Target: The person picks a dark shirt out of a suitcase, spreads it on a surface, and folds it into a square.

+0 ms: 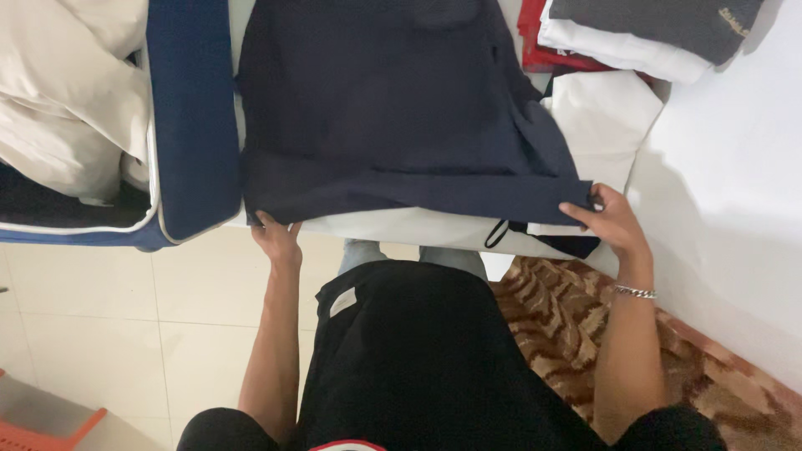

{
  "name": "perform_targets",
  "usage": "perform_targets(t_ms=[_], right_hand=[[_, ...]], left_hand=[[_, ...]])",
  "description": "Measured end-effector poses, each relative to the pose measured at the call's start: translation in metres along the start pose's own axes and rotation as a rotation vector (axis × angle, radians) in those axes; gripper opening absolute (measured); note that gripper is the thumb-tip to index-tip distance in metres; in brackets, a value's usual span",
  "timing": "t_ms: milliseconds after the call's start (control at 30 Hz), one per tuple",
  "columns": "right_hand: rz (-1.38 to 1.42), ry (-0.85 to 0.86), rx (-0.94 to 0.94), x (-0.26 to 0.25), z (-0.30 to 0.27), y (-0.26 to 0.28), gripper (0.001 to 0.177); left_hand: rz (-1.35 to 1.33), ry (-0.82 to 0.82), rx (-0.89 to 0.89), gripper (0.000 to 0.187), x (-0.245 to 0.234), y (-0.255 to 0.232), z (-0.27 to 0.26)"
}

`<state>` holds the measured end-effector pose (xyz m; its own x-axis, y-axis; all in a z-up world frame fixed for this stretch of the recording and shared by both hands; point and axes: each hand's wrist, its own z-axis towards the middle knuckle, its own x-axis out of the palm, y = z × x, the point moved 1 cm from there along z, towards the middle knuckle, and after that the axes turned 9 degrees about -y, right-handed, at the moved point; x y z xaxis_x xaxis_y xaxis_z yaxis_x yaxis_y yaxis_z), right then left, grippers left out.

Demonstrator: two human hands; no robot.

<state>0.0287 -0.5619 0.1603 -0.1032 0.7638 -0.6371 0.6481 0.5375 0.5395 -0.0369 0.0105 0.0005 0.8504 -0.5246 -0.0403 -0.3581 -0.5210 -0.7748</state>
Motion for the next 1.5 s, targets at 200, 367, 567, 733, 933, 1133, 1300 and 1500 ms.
perform_targets(t_ms=[200, 367, 567, 733, 933, 1133, 1300, 1500], right_hand=[[-0.296, -0.454, -0.604, 0.028, -0.007, 0.033, 0.034], [-0.081, -0.326, -0.736, 0.074, 0.054, 0.091, 0.016], [-0.436, -0.345, -0.831, 0.112, 0.141, 0.15, 0.055], [-0.383, -0.037, -0.289, 0.118, 0.16, 0.176, 0.055], [-0.3, -0.014, -0.22, 0.105, 0.136, 0.191, 0.064], [-0.493, -0.472, -0.674, 0.079, 0.118, 0.18, 0.035], [-0.538, -0.46, -0.772, 0.049, 0.09, 0.163, 0.021], [-0.057, -0.339, -0.66, 0.041, 0.095, 0.143, 0.028]], left_hand=[[0.605, -0.302, 0.727, 0.079, 0.016, -0.016, -0.056], [0.661, 0.158, 1.133, 0.043, 0.111, -0.068, -0.086], [0.863, 0.663, 1.582, 0.053, 0.276, -0.124, -0.035], [1.111, 0.899, 1.835, 0.061, 0.383, -0.14, 0.028], [1.498, 1.023, 2.003, 0.068, 0.457, -0.135, 0.074], [1.856, 1.314, 2.164, 0.045, 0.464, -0.156, 0.058], [1.962, 1.364, 1.867, 0.045, 0.453, -0.209, 0.032], [1.735, 1.169, 1.931, 0.071, 0.424, -0.248, 0.053]])
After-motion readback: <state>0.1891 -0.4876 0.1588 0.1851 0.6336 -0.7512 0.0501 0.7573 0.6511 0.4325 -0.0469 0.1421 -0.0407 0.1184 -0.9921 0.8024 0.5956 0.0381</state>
